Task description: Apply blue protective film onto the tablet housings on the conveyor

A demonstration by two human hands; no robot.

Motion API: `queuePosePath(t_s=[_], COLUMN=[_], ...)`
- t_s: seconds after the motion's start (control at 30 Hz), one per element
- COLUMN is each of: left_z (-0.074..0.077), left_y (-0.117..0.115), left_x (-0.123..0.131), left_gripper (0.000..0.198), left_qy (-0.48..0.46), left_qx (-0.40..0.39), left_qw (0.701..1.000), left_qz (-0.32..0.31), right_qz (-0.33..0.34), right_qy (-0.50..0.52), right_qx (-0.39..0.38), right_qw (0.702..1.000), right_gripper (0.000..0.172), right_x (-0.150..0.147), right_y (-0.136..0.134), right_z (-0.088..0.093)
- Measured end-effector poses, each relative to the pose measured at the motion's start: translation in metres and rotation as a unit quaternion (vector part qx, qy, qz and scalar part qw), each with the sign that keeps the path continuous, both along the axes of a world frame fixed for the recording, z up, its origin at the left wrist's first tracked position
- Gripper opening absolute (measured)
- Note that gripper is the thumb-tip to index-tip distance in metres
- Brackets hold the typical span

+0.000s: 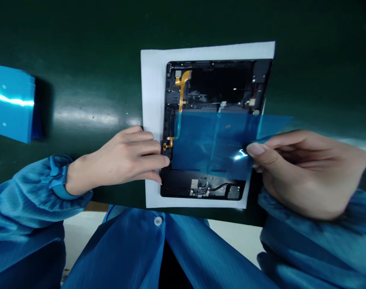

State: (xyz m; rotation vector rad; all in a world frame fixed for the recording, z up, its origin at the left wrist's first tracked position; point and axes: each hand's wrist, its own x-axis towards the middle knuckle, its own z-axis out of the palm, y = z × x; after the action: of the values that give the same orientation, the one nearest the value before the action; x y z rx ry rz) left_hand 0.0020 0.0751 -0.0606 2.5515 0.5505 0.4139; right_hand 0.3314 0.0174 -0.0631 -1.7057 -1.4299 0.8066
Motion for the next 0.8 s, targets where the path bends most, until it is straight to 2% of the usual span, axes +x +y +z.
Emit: queuePosePath(t_s=[0.27,0.53,0.8], left_z=[0.0030,0.0042,0.0048], left_y=[0.0012,0.0001,0.0001], left_x=[0.0007,-0.0004,-0.0001], left_gripper=[0.035,0.034,0.036], left_qy=[-0.016,-0.008,-0.002], left_qx=[0.020,0.018,0.015], left_qw=[1.000,1.000,1.000], left_qz=[-0.011,-0.010,-0.009], right_qz=[-0.005,-0.011,-0.013], right_qy=[0.026,0.005,-0.006], right_qx=[-0.010,-0.034,-0.043], right_qw=[1.000,0.999,0.999], right_gripper=[0.018,0.014,0.013], right_x=[0.0029,-0.0031,-0.0004], right_y=[-0.0004,0.0029,0.0014], right_z=[-0.0009,0.0060,0.0045])
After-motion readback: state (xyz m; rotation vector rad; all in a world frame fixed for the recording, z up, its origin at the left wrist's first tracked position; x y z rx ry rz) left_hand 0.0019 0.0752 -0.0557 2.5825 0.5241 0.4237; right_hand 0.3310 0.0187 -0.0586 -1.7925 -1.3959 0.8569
